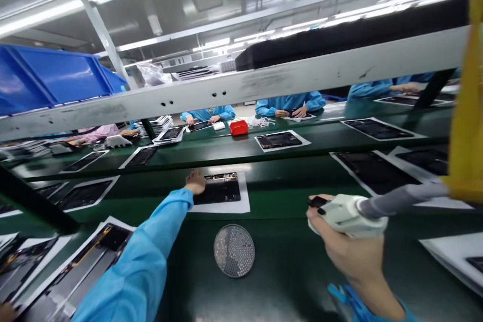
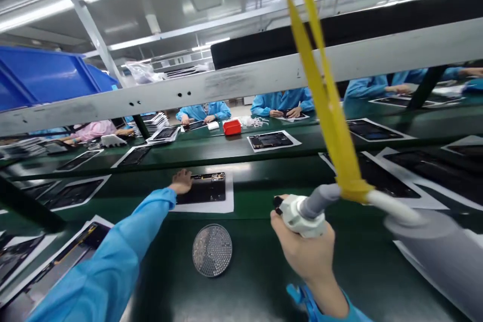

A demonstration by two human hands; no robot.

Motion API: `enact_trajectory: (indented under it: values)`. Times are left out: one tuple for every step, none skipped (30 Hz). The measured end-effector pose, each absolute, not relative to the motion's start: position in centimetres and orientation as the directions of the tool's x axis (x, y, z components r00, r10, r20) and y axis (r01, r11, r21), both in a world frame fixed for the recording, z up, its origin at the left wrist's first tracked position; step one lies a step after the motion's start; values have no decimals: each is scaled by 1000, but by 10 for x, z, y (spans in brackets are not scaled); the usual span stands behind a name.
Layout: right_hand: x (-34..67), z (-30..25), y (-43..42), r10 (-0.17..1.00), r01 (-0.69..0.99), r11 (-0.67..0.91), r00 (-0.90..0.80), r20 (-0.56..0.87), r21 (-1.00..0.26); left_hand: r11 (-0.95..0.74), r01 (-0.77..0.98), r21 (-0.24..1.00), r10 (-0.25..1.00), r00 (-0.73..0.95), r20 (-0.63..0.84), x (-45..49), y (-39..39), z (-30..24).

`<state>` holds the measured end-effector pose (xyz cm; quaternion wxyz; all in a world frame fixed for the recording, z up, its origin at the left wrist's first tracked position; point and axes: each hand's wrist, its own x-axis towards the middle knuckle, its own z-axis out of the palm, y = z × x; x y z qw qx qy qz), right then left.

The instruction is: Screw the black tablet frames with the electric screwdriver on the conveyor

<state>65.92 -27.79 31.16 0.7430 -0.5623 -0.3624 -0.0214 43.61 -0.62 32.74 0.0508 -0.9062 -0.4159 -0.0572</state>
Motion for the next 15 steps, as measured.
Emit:
enact_trajectory:
  values:
    - [658, 310, -276, 416, 426, 360, 723, 552, -830, -641, 767, -36, 757, 639, 138, 433, -15, 315]
    - [657, 309, -273, 472, 403, 355, 702, 534, -844, -638, 770, -27, 761, 635, 130, 430, -24, 304]
    - [655, 308, -270, 534, 375, 347, 675, 510, -860, -642, 766, -18, 759, 639, 124, 427, -34, 293]
    - [653, 307, -268, 592, 347, 339, 643, 485, -874, -656, 754, -5, 748, 652, 123, 424, -43, 285]
    - [650, 305, -265, 638, 327, 328, 616, 463, -886, -680, 733, 11, 729, 674, 122, 421, -53, 278]
    - [647, 304, -262, 657, 324, 311, 605, 448, -893, -709, 704, 29, 702, 702, 121, 417, -63, 274]
    - [644, 303, -260, 672, 326, 293, 599, 436, -899, -742, 668, 54, 669, 734, 119, 413, -72, 273]
    - [641, 302, -257, 687, 330, 278, 588, 427, -902, -777, 624, 85, 630, 768, 117, 409, -80, 273]
    - [637, 301, -255, 707, 331, 266, 572, 416, -906, -811, 572, 123, 585, 802, 120, 405, -88, 276]
    - [634, 299, -254, 730, 329, 256, 550, 405, -909, -840, 518, 160, 538, 834, 126, 402, -94, 279]
    - [631, 298, -253, 754, 328, 248, 526, 394, -912, -863, 467, 190, 495, 858, 136, 398, -101, 284]
    - [627, 297, -253, 774, 326, 242, 503, 384, -914, -881, 424, 211, 459, 876, 152, 395, -106, 288]
    - [624, 295, -253, 792, 325, 236, 482, 375, -916, -893, 392, 220, 432, 884, 176, 392, -111, 293]
    - [622, 292, -253, 808, 323, 231, 461, 366, -918, -902, 374, 217, 417, 885, 208, 390, -115, 297]
    - [619, 289, -253, 823, 320, 228, 441, 357, -920, -908, 365, 207, 409, 879, 246, 387, -118, 301]
